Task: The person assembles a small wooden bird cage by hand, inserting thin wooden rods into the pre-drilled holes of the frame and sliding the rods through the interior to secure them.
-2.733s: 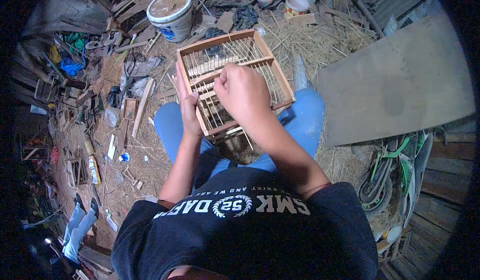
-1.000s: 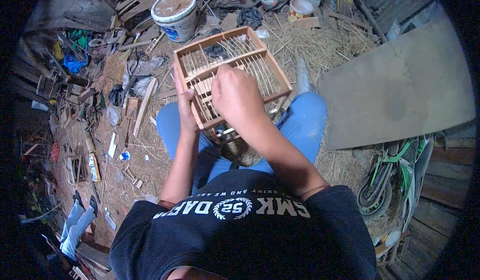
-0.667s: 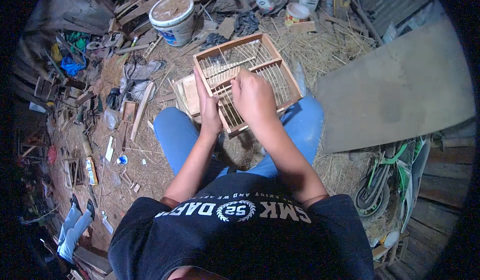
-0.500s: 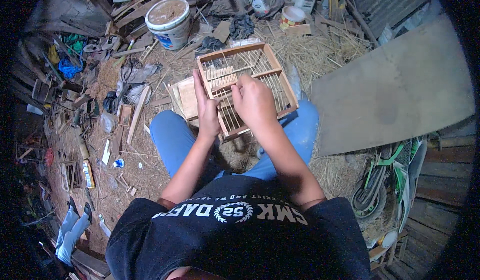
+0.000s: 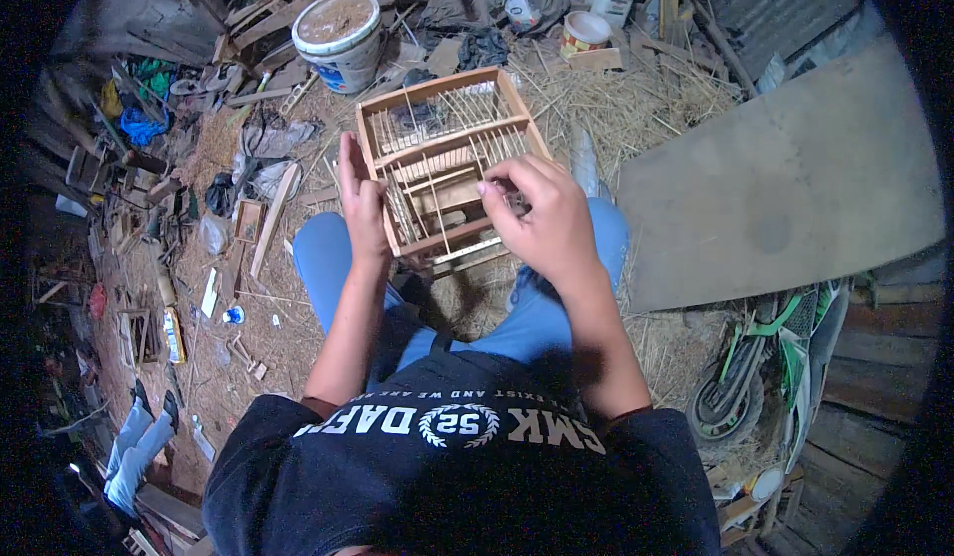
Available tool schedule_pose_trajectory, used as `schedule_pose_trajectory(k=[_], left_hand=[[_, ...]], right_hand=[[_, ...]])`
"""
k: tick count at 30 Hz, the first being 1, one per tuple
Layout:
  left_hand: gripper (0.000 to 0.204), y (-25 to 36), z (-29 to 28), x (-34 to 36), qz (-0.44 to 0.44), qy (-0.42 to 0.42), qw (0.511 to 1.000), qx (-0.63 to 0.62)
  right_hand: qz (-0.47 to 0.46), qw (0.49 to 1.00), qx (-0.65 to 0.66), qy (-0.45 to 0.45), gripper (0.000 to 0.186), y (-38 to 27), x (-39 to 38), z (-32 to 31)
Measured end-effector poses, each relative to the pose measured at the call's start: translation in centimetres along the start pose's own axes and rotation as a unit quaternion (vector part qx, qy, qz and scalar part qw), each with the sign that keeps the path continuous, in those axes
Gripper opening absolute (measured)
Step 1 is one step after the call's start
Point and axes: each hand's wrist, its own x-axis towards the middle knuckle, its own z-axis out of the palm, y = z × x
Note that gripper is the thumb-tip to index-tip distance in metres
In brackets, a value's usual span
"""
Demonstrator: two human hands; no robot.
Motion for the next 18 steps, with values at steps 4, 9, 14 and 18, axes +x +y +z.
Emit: schedule_pose_trajectory(k=[4,9,14,18], left_hand=[[0.08,-1.4,-2.6,0.9,0.025,0.026,0.999,0.014],[0.08,-0.6,-2.1,0.5,-0.03,0.018,0.995,-0.094],[0.081,-0.3,-1.9,1.6,-0.019,0.006,0.994,-0.107],[0.08,-1.4,-2.9,2.7,-0.003,-0.017,0.983,-0.183]], right_hand=[[-0.09,0.992,-0.007,-0.084,0.018,-0.6,-0.8,-0.3],[-0.141,0.985,-0.038,-0.089,0.024,-0.3,-1.4,1.0],[-0.16,0.985,-0.03,-0.058,0.017,0.4,-1.5,2.9],[-0.193,0.98,-0.032,-0.046,0.015,0.3,-0.9,4.0]])
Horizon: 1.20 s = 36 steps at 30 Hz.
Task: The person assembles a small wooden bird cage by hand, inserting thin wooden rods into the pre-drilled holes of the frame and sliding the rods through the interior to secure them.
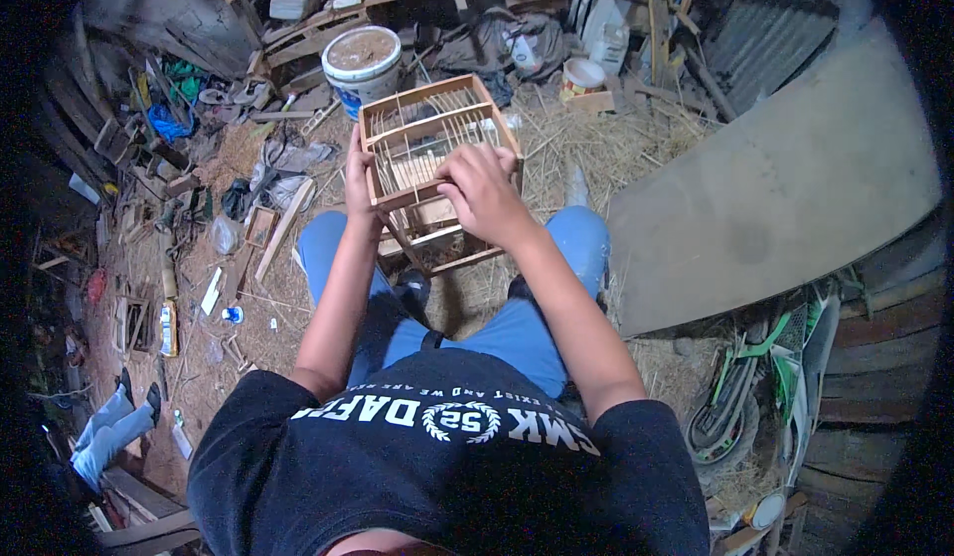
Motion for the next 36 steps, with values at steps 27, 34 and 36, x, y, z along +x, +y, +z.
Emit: schedule_pose_trajectory(k=[27,34,36], left_hand=[[0.079,14.3,3.2,-14.0,0.108,-0.066,0.987,0.1],[0.08,13.4,2.0,-14.0,0.089,-0.046,0.987,0.128],[0.082,12.9,1.5,-14.0,0.082,-0.044,0.989,0.115]], right_hand=[[-0.049,0.959,0.153,-0.232,0.015,-12.5,6.9,-22.3],[-0.01,0.921,0.196,-0.335,0.017,-11.0,9.5,-20.8],[0.007,0.913,0.216,-0.347,0.017,-10.8,10.1,-20.8]])
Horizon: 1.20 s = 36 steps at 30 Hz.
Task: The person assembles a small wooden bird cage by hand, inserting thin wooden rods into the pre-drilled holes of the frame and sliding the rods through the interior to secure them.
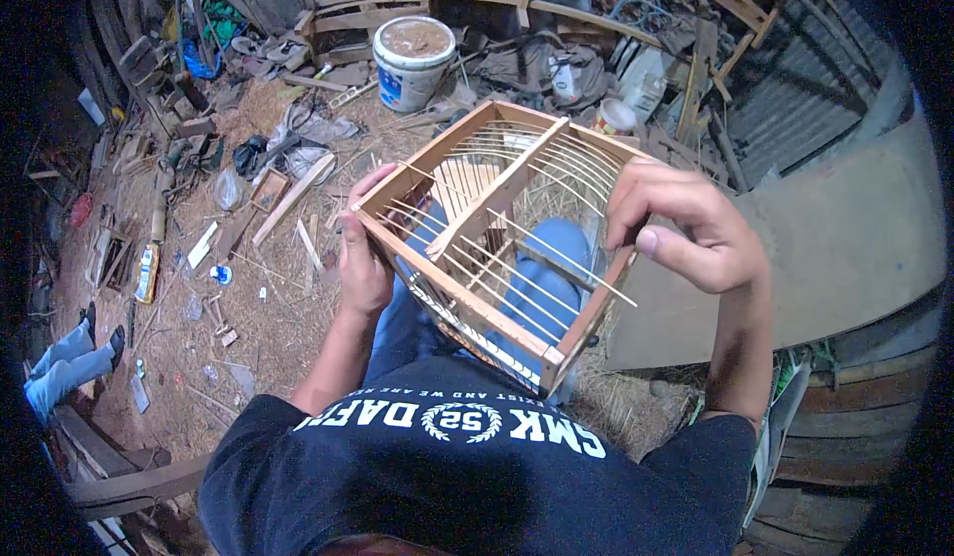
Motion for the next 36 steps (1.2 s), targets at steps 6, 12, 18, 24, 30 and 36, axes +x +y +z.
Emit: schedule_pose_trajectory(k=[6,12,18,24,30,36], left_hand=[[0.105,1.5,1.2,-0.5,-0.011,-0.008,1.0,-0.004],[0.115,2.1,3.0,-0.5,-0.033,0.017,0.999,0.023],[0.089,1.9,4.8,-1.4,-0.027,0.073,0.997,0.028],[0.07,-0.1,3.9,-1.2,0.04,0.098,0.991,0.085],[0.064,-3.5,1.6,3.7,0.028,0.13,0.98,0.146],[0.062,-4.7,1.1,7.6,0.003,0.102,0.989,0.109]], right_hand=[[0.075,0.996,-0.05,0.015,0.02,-2.4,1.5,0.8],[0.088,0.99,-0.111,-0.023,0.019,-3.4,2.6,1.9],[0.07,0.979,-0.182,-0.055,0.026,-3.5,3.1,3.7],[0.094,0.976,-0.191,-0.033,0.013,-2.4,4.2,5.2],[0.101,0.975,-0.199,-0.008,0.021,2.2,8.6,4.2],[0.135,0.981,-0.136,0.028,0.023,5.4,9.8,3.0]])
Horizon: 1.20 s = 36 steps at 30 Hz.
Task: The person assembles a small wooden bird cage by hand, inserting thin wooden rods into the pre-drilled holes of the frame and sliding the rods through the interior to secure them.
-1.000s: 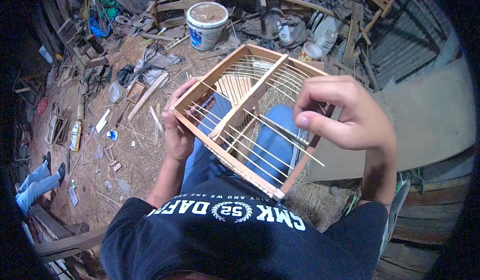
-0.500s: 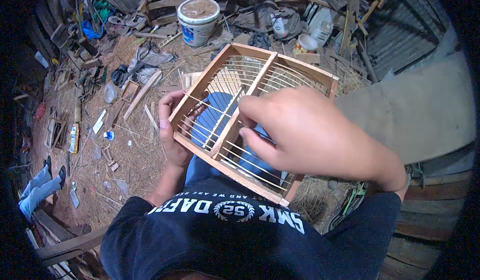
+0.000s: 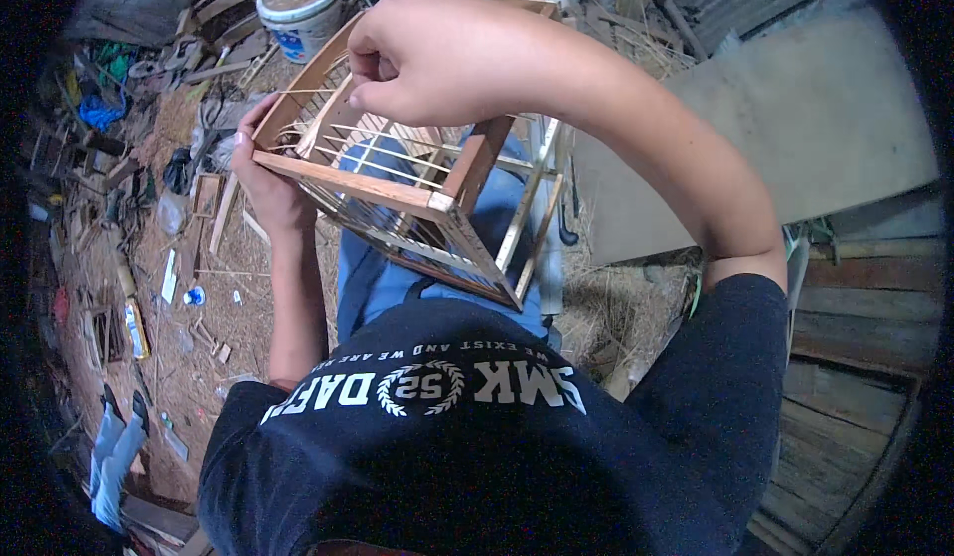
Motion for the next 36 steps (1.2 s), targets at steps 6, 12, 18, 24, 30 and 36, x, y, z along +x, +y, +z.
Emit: schedule_pose_trajectory(k=[6,12,18,24,30,36], left_hand=[[0.066,0.1,0.4,1.0,-0.021,-0.016,1.0,0.012],[0.067,-0.9,-1.5,0.8,0.045,0.0,0.996,0.082],[0.074,-0.9,-0.8,0.1,0.031,0.008,0.995,0.099],[0.07,-2.1,0.0,-0.2,0.032,0.025,0.998,0.049],[0.071,-2.6,-1.0,-0.4,0.023,0.006,0.998,0.065],[0.069,-2.6,-1.0,-0.8,0.046,0.036,0.994,0.091]], right_hand=[[-0.066,0.998,-0.003,0.021,0.022,3.1,1.3,0.7],[-0.044,0.998,-0.034,0.019,0.019,2.3,2.3,1.3],[0.013,1.0,-0.009,0.013,0.021,1.6,1.6,0.7],[-0.008,0.997,-0.07,-0.016,0.02,2.1,1.4,0.7],[-0.053,0.996,-0.067,-0.025,0.016,2.2,0.7,0.9],[-0.069,0.996,-0.052,-0.016,0.014,2.5,0.7,0.9]])
